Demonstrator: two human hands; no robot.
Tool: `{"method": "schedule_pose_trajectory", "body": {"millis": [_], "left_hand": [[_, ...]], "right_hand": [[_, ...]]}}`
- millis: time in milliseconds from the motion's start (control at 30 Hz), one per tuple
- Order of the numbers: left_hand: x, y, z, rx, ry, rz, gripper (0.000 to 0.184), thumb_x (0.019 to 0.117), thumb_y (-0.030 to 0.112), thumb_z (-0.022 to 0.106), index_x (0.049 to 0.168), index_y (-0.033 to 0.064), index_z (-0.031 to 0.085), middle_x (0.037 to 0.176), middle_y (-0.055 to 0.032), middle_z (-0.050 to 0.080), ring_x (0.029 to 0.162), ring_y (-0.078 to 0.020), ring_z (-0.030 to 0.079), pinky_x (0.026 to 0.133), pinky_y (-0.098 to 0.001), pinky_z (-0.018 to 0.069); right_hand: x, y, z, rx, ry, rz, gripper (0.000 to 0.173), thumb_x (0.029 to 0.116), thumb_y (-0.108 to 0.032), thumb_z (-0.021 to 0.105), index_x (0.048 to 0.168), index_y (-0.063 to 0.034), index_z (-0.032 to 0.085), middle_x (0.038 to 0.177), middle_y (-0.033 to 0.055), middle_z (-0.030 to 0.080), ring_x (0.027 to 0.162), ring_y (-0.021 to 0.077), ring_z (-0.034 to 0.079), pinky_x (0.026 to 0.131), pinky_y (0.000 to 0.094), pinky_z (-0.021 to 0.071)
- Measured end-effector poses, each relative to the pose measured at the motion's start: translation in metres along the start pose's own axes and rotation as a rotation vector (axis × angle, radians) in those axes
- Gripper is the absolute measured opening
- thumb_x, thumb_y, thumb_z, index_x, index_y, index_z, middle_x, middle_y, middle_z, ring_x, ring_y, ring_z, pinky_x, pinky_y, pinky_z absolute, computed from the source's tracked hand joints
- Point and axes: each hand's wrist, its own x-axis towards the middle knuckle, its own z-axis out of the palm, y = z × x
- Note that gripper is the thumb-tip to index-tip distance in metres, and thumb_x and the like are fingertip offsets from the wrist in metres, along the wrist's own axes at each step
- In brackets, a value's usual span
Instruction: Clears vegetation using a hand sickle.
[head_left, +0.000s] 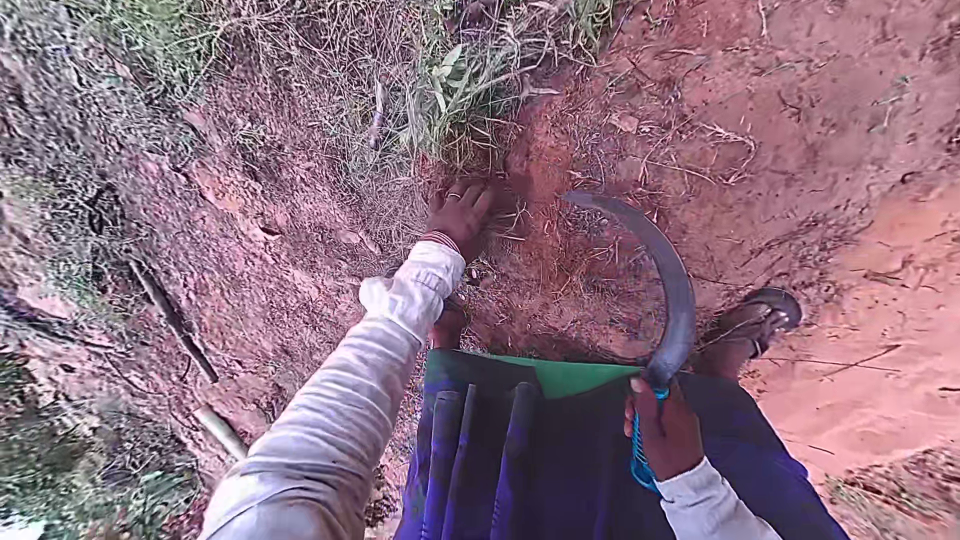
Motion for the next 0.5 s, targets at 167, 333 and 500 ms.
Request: {"method": "schedule_pose_trajectory", "body": {"millis": [167, 333, 500], "left_hand": [[0.025, -0.002, 0.091, 0.09, 0.121, 0.08, 0.085, 0.0878, 0.007, 0.077, 0.161, 0.0299, 0.039, 0.173, -0.0141, 0.017, 0.16, -0.0433, 0.009, 0.104, -0.0814, 0.0315], [0.043, -0.102, 0.062, 0.203, 0.212, 0.216, 0.048, 0.0869, -0.011, 0.069, 0.131, 0.0084, 0.07, 0.156, -0.018, 0.05, 0.15, -0.0488, 0.036, 0.098, -0.0832, 0.0341], [0.041, -0.121, 0.004, 0.316, -0.104, 0.18, 0.056, 0.0894, -0.012, 0.068, 0.142, 0.008, 0.061, 0.164, -0.0124, 0.041, 0.156, -0.0418, 0.025, 0.109, -0.0799, 0.0259]], "right_hand": [[0.005, 0.002, 0.007, 0.007, -0.043, 0.059, 0.058, 0.1016, -0.038, 0.046, 0.121, 0.0162, 0.05, 0.059, -0.004, 0.052, 0.045, 0.0012, 0.053, 0.045, 0.0211, 0.0494], [0.013, 0.014, -0.015, -0.138, -0.027, -0.027, 0.062, 0.1007, -0.043, 0.046, 0.115, 0.017, 0.053, 0.058, -0.0015, 0.054, 0.045, 0.0028, 0.054, 0.045, 0.0224, 0.0492], [0.008, 0.016, -0.018, -0.132, -0.011, -0.041, 0.064, 0.1006, -0.044, 0.045, 0.114, 0.0176, 0.052, 0.056, -0.005, 0.051, 0.043, -0.0007, 0.052, 0.044, 0.0199, 0.0478]]}}
